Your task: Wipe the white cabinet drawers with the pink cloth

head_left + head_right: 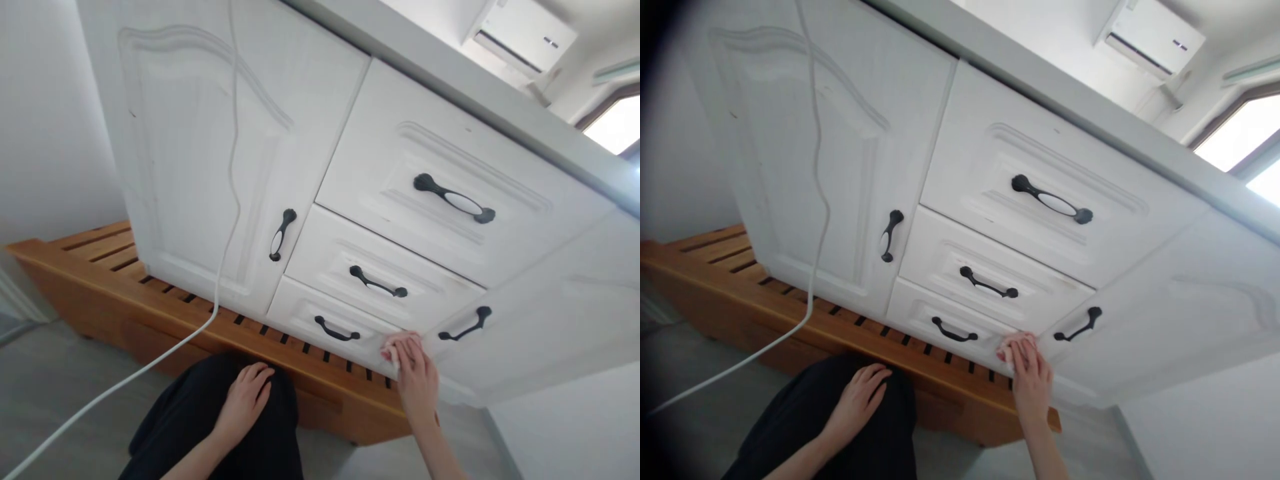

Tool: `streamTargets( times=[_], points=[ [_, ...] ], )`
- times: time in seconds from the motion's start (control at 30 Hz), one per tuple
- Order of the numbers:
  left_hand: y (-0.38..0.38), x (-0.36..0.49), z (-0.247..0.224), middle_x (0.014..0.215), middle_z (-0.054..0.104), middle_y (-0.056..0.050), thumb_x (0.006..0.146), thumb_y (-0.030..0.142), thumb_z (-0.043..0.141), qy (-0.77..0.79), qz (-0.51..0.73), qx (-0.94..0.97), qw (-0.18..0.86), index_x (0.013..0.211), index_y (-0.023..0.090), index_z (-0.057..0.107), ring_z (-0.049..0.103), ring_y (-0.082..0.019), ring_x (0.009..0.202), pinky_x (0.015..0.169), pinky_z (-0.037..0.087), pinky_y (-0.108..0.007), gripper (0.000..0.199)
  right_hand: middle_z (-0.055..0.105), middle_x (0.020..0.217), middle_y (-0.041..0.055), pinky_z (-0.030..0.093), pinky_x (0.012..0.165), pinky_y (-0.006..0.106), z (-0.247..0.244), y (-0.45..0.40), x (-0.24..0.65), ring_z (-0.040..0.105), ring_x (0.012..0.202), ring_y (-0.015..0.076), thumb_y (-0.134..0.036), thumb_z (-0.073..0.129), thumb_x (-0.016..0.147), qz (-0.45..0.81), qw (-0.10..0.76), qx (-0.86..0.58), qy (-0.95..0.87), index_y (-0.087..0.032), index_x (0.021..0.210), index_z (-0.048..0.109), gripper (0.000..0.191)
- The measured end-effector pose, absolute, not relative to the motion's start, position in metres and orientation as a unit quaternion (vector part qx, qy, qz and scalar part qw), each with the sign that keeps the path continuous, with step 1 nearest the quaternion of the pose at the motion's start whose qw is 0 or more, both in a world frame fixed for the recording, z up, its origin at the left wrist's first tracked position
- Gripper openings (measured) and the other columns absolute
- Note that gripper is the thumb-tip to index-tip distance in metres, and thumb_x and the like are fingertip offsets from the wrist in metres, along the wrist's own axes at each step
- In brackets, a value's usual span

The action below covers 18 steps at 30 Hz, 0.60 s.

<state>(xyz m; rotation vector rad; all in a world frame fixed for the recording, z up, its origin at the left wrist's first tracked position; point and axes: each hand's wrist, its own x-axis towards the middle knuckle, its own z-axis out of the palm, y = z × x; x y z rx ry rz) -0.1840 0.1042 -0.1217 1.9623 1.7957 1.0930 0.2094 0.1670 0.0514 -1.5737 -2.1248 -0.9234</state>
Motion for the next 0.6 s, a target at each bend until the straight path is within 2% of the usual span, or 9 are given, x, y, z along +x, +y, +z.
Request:
streamTargets(
  times=[0.07, 0.13, 0.2, 0.27, 0.33, 0.37, 0.43, 0.5, 0.6],
  points=[
    [0.103, -0.183, -0.124, 0.115, 0.068, -0.004, 0.092, 0.031, 0.052, 0.62, 0.383, 0.671, 0.138, 0.11, 0.029, 0.069, 0.064, -0.023, 0.108, 0.095, 0.057, -0.042, 0.025, 0.058, 0.137, 0.0154, 0.048, 0.081, 0.045, 0.034, 0.148, 0.235, 0.059, 0.101, 0.0307, -0.014, 0.044, 0.09, -0.326, 0.189, -0.617, -0.691, -0.02, 0.136, 0.059, 0.049],
    [0.103, -0.18, -0.126, 0.115, 0.068, -0.004, 0.093, 0.032, 0.052, 0.622, 0.389, 0.666, 0.139, 0.111, 0.029, 0.069, 0.064, -0.023, 0.109, 0.096, 0.056, -0.043, 0.025, 0.059, 0.13, 0.0205, 0.049, 0.077, 0.046, 0.022, 0.135, 0.241, 0.061, 0.098, 0.0329, -0.016, 0.043, 0.089, -0.325, 0.241, -0.644, -0.649, -0.016, 0.14, 0.053, 0.052],
    [0.101, -0.177, -0.126, 0.116, 0.068, -0.005, 0.093, 0.031, 0.052, 0.623, 0.394, 0.662, 0.137, 0.111, 0.029, 0.069, 0.063, -0.023, 0.109, 0.097, 0.056, -0.044, 0.025, 0.058, 0.128, 0.0241, 0.049, 0.084, 0.051, 0.021, 0.135, 0.225, 0.06, 0.107, 0.0372, -0.018, 0.044, 0.089, -0.31, 0.308, -0.634, -0.638, -0.012, 0.142, 0.049, 0.054],
    [0.1, -0.173, -0.123, 0.116, 0.067, -0.005, 0.093, 0.031, 0.052, 0.625, 0.398, 0.657, 0.139, 0.111, 0.029, 0.069, 0.063, -0.024, 0.11, 0.098, 0.055, -0.045, 0.025, 0.051, 0.137, 0.0265, 0.046, 0.094, 0.058, 0.031, 0.148, 0.191, 0.053, 0.121, 0.0407, -0.021, 0.044, 0.092, -0.279, 0.37, -0.611, -0.642, -0.011, 0.145, 0.047, 0.053],
    [0.099, -0.17, -0.12, 0.116, 0.068, -0.006, 0.093, 0.029, 0.051, 0.63, 0.401, 0.65, 0.141, 0.111, 0.028, 0.069, 0.063, -0.024, 0.11, 0.098, 0.056, -0.045, 0.025, 0.042, 0.148, 0.0265, 0.041, 0.1, 0.062, 0.041, 0.17, 0.149, 0.044, 0.133, 0.0419, -0.022, 0.043, 0.095, -0.26, 0.427, -0.597, -0.628, -0.014, 0.149, 0.042, 0.054],
    [0.098, -0.169, -0.117, 0.116, 0.068, -0.006, 0.093, 0.029, 0.051, 0.633, 0.401, 0.647, 0.14, 0.11, 0.027, 0.069, 0.063, -0.024, 0.11, 0.097, 0.056, -0.045, 0.025, 0.036, 0.152, 0.0269, 0.04, 0.102, 0.062, 0.044, 0.182, 0.127, 0.039, 0.137, 0.0417, -0.022, 0.043, 0.096, -0.256, 0.432, -0.592, -0.63, -0.015, 0.153, 0.035, 0.058],
    [0.096, -0.168, -0.114, 0.115, 0.068, -0.008, 0.094, 0.027, 0.049, 0.639, 0.398, 0.644, 0.135, 0.111, 0.026, 0.07, 0.063, -0.024, 0.109, 0.097, 0.056, -0.045, 0.026, 0.025, 0.157, 0.0312, 0.035, 0.104, 0.066, 0.043, 0.203, 0.087, 0.027, 0.143, 0.0454, -0.022, 0.046, 0.097, -0.288, 0.458, -0.589, -0.6, -0.011, 0.157, 0.025, 0.065],
    [0.095, -0.168, -0.111, 0.115, 0.068, -0.008, 0.095, 0.026, 0.047, 0.642, 0.399, 0.642, 0.13, 0.111, 0.025, 0.07, 0.063, -0.024, 0.109, 0.097, 0.056, -0.045, 0.027, 0.03, 0.156, 0.0286, 0.034, 0.104, 0.064, 0.037, 0.215, 0.05, 0.027, 0.143, 0.044, -0.017, 0.048, 0.096, -0.312, 0.438, -0.542, -0.646, -0.015, 0.158, 0.026, 0.065],
    [0.094, -0.169, -0.109, 0.115, 0.068, -0.009, 0.095, 0.025, 0.046, 0.635, 0.413, 0.638, 0.137, 0.112, 0.026, 0.07, 0.063, -0.024, 0.109, 0.096, 0.056, -0.046, 0.029, 0.048, 0.152, 0.0116, 0.037, 0.104, 0.054, 0.033, 0.222, 0.002, 0.039, 0.138, 0.034, -0.011, 0.046, 0.096, -0.246, 0.328, -0.417, -0.811, -0.03, 0.156, 0.033, 0.064]
  ],
)
